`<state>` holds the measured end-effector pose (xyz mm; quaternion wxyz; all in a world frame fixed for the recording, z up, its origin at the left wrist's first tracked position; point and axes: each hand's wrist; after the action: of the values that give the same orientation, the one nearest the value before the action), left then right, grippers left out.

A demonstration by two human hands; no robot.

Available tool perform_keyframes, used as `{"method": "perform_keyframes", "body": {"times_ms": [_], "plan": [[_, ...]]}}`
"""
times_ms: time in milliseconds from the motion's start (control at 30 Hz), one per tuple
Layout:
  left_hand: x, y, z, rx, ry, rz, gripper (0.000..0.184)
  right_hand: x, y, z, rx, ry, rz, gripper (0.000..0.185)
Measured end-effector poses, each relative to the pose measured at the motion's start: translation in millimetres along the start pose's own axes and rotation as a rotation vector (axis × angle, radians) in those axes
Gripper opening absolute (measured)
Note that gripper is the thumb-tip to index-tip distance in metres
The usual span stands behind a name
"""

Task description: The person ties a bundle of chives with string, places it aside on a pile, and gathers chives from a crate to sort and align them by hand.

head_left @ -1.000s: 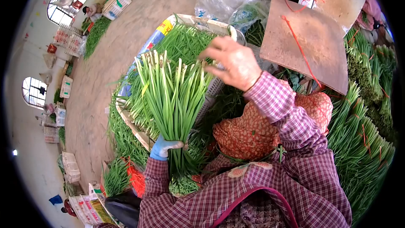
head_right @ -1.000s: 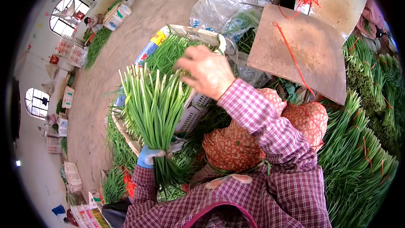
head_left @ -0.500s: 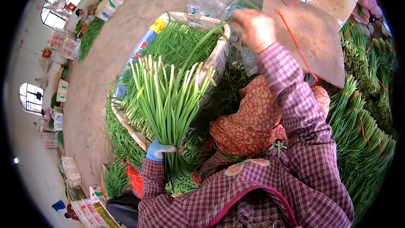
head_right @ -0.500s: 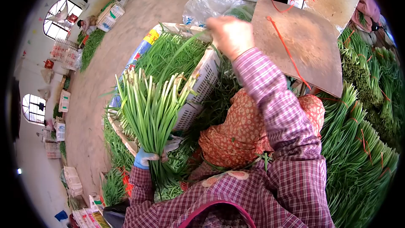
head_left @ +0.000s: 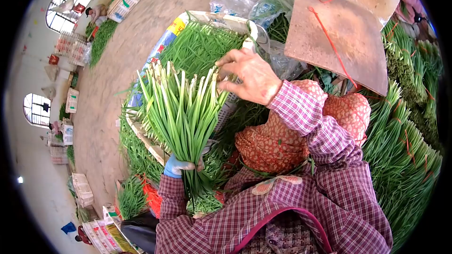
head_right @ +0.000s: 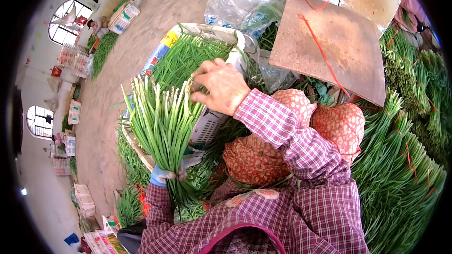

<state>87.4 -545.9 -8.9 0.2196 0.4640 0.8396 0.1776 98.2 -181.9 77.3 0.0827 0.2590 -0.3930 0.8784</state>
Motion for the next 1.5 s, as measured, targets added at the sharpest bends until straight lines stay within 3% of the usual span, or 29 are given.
{"method": "perform_keyframes", "body": {"times_ms": [267,433,500,567,600,667,700,767,800,867,900,933,1000,1033,1200,1267,1333,1500], "plan": [[0.8,2.1,-2.5,0.004,-0.039,0.018,0.078,-6.4,10.6,14.0,-0.168,0.232,0.197,0.034],[-2.3,-4.9,0.4,-0.013,-0.033,0.051,0.078,-10.0,29.7,0.2,0.063,0.225,-0.002,0.016],[0.6,2.8,-4.3,-0.015,-0.022,0.076,0.076,-6.2,25.3,-8.1,-0.039,0.195,-0.074,0.017],[2.2,14.7,-8.9,-0.041,-0.025,0.006,0.045,0.0,9.1,-19.3,-0.234,0.146,-0.218,0.016],[-0.2,7.7,-6.1,-0.043,-0.028,0.005,0.045,3.6,0.7,-29.5,-0.315,0.143,-0.317,0.013],[-4.5,-11.9,0.7,0.009,0.006,0.158,0.066,7.5,-14.9,-52.0,-0.370,0.239,-0.346,0.020],[-1.3,-11.9,0.4,0.004,0.034,0.198,0.065,8.2,-24.1,-51.4,-0.373,0.240,-0.348,0.020],[0.5,-9.5,-1.1,-0.003,0.034,0.199,0.063,9.2,-39.3,-49.4,-0.320,0.377,-0.031,0.036],[0.7,-10.2,-0.8,-0.006,0.033,0.199,0.063,10.0,-39.5,-51.6,-0.319,0.380,-0.031,0.036],[2.0,-13.5,0.1,-0.031,0.020,0.241,0.060,16.6,-39.3,-56.1,0.191,0.314,0.263,0.051],[2.4,-15.0,0.3,-0.052,0.011,0.283,0.058,25.2,-39.0,-54.7,0.287,0.280,0.488,0.062],[2.6,-15.1,1.7,-0.050,0.008,0.284,0.058,28.6,-34.0,-58.2,0.288,0.281,0.485,0.062],[6.5,-8.5,1.6,-0.073,0.113,0.330,0.054,32.6,-21.1,-63.2,0.722,0.069,0.773,0.068],[3.9,-11.8,-0.5,-0.055,0.051,0.334,0.048,33.1,-15.2,-65.8,0.876,0.128,0.890,0.073],[0.3,-15.8,-2.4,-0.046,0.012,0.434,0.045,35.5,-8.5,-41.4,0.970,0.021,0.978,0.070],[-8.0,-5.5,-6.8,-0.049,-0.109,0.146,0.050,39.9,-11.5,-31.5,0.637,-0.046,1.062,0.067],[-9.1,-13.5,-4.2,-0.015,-0.119,0.180,0.056,29.2,0.2,-29.2,0.756,0.004,0.973,0.055],[-3.4,-19.3,1.2,-0.020,-0.085,0.193,0.054,23.7,-9.2,-17.8,0.536,0.122,0.749,0.049]]}}
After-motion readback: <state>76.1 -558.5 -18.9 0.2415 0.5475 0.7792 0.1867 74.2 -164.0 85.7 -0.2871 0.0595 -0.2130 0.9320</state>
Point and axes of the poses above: each hand's wrist, its own x-axis towards the middle knuckle, its own y-axis out of the palm, z = x × y, and after that the axes turned 3 degrees about -z, right-handed
